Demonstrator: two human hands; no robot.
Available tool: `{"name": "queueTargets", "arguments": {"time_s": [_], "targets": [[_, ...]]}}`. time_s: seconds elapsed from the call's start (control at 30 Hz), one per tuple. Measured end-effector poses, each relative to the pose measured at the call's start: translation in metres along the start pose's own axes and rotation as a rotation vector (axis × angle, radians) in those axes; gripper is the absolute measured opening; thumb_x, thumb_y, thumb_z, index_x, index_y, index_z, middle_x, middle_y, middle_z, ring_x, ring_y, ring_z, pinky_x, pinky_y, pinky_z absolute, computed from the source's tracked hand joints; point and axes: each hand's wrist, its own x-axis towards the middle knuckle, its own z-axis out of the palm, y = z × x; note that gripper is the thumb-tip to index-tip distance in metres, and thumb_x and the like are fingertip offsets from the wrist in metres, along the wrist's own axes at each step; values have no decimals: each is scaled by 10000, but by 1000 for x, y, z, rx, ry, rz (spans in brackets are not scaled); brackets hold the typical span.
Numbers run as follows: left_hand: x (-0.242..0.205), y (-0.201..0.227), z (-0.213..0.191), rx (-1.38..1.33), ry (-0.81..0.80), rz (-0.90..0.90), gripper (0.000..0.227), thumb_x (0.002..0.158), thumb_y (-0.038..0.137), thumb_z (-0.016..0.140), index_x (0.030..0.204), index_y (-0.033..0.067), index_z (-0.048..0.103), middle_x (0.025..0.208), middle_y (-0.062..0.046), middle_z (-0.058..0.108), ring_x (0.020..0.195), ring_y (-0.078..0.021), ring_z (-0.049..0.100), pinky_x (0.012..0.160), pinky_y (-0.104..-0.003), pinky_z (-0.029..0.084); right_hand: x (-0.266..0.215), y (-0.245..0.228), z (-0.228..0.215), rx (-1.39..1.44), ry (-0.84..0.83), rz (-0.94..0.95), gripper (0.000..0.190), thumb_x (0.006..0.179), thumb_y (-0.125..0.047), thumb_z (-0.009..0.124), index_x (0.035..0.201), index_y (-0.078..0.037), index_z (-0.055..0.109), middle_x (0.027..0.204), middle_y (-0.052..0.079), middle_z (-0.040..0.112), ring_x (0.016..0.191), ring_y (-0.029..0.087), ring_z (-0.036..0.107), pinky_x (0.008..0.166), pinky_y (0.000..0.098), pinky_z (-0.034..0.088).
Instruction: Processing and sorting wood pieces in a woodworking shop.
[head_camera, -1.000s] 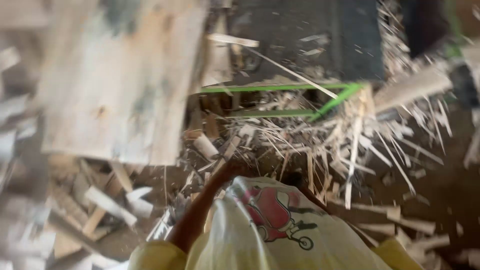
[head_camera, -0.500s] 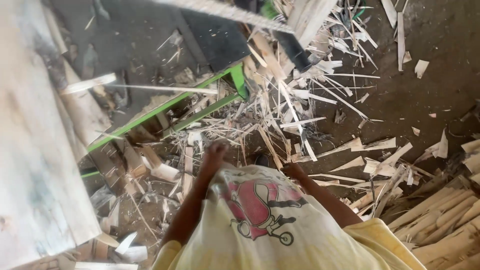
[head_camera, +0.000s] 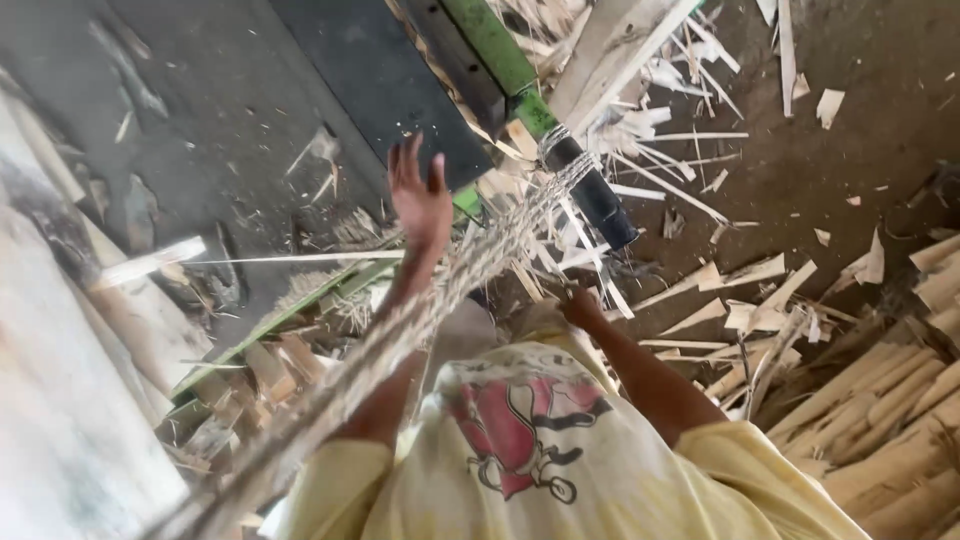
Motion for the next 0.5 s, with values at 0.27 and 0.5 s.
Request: {"name": "queueTargets", "arguments": {"time_s": [0.27,0.5], "targets": [[33,36,27,252,-11,0,607,1085,423,505,1517,6,420,1560,-233,452,1498,-451,342,1258,-626,250,173,10,-13,-192,318,-308,800,776,-257,793,1459,-23,447,1245,236,613,1159,388,559,952,458,479],[45,49,38,375,-71,-24,710,1047,408,564,1562,-9,309,1567,-266,416,1509,-469,312,1266,-617,191,303,-19,-29,-54,288,191,680,1144,-671,351,1368,-111,666,1329,186,681,1276,337,622,1084,455,477]]}}
